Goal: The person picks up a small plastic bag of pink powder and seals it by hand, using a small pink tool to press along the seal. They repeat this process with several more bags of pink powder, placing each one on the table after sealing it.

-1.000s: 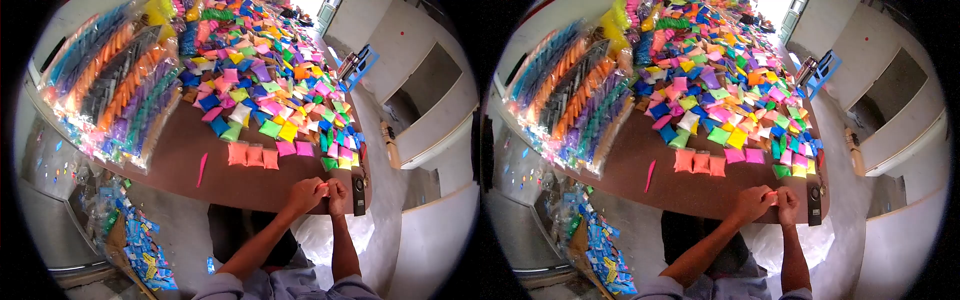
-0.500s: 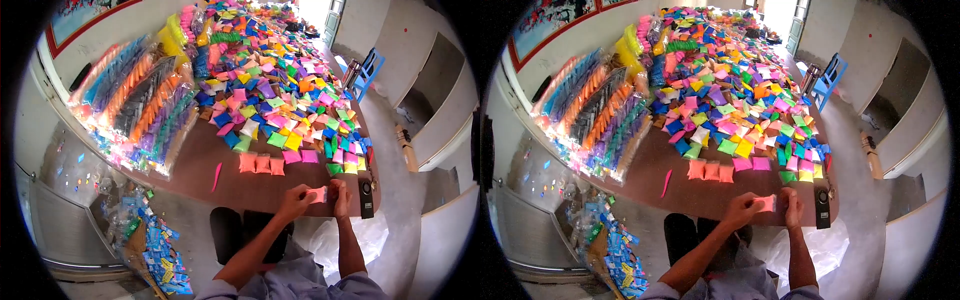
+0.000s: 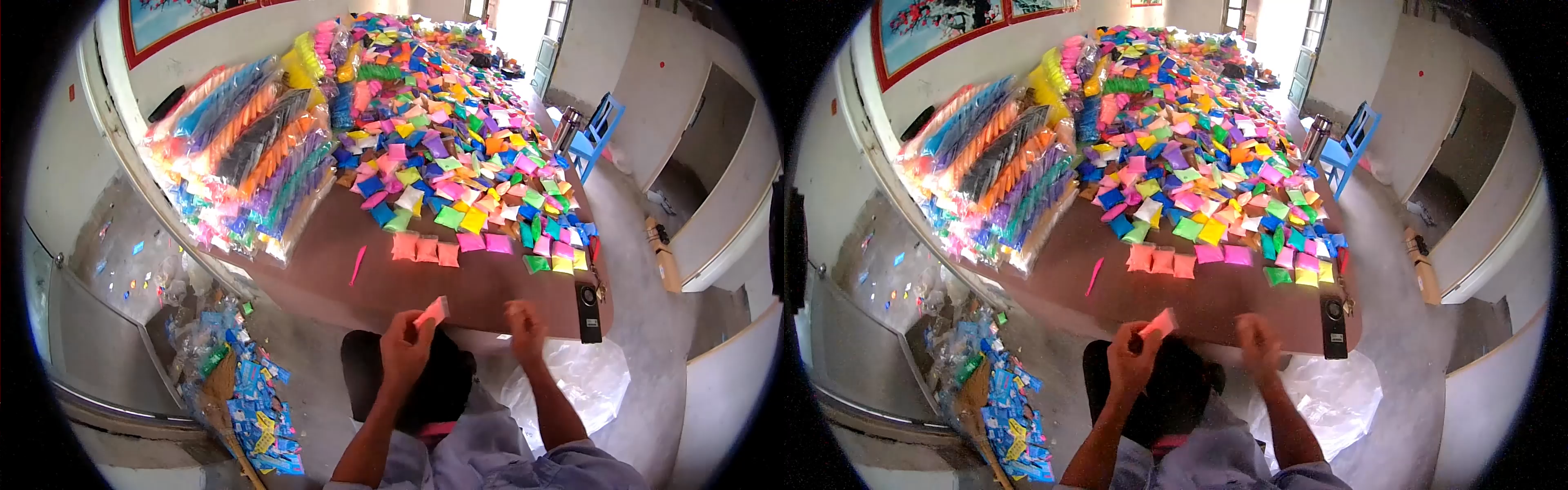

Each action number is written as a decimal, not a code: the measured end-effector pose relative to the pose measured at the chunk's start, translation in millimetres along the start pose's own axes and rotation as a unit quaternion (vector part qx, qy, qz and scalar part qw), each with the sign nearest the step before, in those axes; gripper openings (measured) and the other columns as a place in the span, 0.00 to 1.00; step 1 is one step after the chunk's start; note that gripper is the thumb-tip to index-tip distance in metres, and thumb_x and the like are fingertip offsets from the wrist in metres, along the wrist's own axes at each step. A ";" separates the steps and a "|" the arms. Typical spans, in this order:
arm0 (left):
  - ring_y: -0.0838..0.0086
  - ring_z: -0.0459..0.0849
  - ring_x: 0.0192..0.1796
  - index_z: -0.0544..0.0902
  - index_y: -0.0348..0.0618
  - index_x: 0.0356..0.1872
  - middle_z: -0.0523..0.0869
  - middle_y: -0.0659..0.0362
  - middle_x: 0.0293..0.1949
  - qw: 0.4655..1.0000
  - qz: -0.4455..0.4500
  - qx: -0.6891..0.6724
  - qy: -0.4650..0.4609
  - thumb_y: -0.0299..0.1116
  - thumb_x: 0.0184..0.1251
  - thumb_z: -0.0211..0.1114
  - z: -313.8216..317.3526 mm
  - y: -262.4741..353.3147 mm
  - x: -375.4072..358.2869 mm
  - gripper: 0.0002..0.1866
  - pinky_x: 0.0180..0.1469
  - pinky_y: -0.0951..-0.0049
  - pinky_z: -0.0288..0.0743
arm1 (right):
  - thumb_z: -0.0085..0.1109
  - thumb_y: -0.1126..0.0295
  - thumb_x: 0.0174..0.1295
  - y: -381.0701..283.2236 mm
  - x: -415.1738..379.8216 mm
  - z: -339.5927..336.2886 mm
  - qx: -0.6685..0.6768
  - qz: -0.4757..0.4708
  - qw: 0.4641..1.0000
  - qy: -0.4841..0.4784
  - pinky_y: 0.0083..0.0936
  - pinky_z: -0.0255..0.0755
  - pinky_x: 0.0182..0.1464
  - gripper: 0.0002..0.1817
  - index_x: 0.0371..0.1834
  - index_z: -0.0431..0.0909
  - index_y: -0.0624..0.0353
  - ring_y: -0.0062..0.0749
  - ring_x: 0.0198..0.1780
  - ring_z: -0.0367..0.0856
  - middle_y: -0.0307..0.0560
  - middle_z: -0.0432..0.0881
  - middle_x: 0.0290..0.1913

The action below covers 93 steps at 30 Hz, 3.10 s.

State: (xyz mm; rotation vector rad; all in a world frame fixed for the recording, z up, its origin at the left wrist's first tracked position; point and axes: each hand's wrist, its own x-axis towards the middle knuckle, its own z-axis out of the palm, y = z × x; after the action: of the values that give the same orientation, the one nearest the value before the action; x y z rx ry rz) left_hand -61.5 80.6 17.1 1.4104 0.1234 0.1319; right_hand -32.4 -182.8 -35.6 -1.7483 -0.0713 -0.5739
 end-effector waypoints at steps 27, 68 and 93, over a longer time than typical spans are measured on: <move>0.78 0.89 0.42 0.89 0.37 0.48 0.92 0.56 0.40 0.963 0.191 0.177 -0.065 0.29 0.75 0.72 14.4 73.6 -57.4 0.07 0.45 0.76 0.82 | 0.60 0.69 0.78 -128.0 -42.6 32.7 0.129 0.077 0.962 -0.227 0.19 0.72 0.45 0.09 0.52 0.83 0.64 0.15 0.42 0.76 0.34 0.81 0.40; 0.83 0.78 0.34 0.86 0.35 0.44 0.85 0.62 0.31 0.945 0.030 0.268 -0.187 0.33 0.76 0.72 100.6 -19.3 102.5 0.10 0.37 0.76 0.74 | 0.66 0.69 0.73 22.6 102.1 19.8 0.092 0.078 0.976 -0.180 0.25 0.79 0.45 0.10 0.51 0.86 0.63 0.25 0.42 0.84 0.44 0.88 0.42; 0.80 0.86 0.42 0.89 0.37 0.53 0.92 0.61 0.40 0.956 0.059 0.239 -0.159 0.35 0.77 0.71 110.2 -22.9 95.6 0.13 0.46 0.76 0.80 | 0.64 0.68 0.74 10.5 97.7 22.7 0.082 0.135 0.974 -0.160 0.31 0.80 0.42 0.10 0.48 0.82 0.65 0.32 0.38 0.86 0.50 0.87 0.39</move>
State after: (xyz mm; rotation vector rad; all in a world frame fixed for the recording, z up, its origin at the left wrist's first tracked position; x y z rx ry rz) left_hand 51.2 -14.5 10.9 1.9043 -0.2110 -0.0317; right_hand 64.3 -189.3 -8.0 -1.6395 -0.1024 -0.0818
